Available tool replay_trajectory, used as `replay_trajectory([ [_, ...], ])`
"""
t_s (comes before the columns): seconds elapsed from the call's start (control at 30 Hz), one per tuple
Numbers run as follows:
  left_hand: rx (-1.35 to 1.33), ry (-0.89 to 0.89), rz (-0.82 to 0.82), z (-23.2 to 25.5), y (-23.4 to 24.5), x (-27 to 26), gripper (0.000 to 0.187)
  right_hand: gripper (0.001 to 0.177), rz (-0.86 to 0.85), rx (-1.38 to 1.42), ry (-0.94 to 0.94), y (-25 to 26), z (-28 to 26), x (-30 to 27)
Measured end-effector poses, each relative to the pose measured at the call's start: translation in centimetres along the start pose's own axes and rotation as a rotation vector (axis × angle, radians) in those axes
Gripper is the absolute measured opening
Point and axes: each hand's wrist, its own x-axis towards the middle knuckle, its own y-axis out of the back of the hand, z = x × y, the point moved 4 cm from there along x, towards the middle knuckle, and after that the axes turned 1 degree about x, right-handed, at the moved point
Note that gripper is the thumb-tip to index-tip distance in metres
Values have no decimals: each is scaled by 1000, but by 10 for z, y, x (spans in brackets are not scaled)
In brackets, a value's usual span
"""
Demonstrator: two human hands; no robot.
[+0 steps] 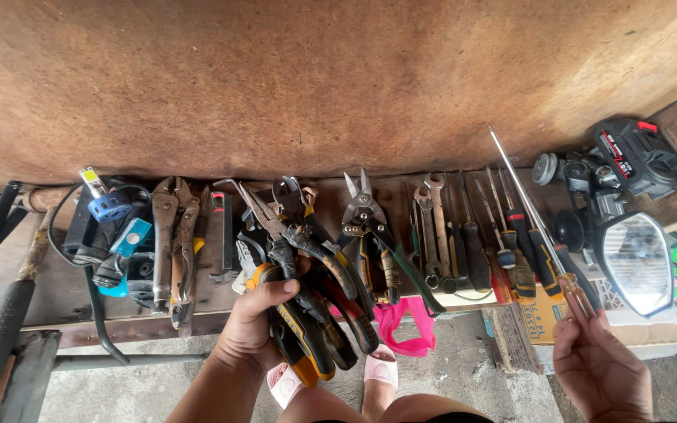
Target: The person organizes several hand tools on a wooden bench, picking up and rearranging pliers, wrenches, screwdrivers, and snips.
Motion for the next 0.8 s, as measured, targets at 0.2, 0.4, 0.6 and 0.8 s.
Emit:
replay_trajectory([
  [0.2, 21, 18, -24, -5, -5, 5, 48, 64, -267, 399, -50, 26, -4, -14],
  [0.4, 31, -18, -64, -6, -5, 8, 47, 62, -96, 205, 27, 25, -7, -9],
  [0.6, 19, 40, 1, -6, -11, 6, 49, 42, 86, 28, -15, 58, -11, 1],
  [0.8, -3, 43, 48, -6, -8, 5, 47, 30, 197, -157, -13, 67, -26, 29],
])
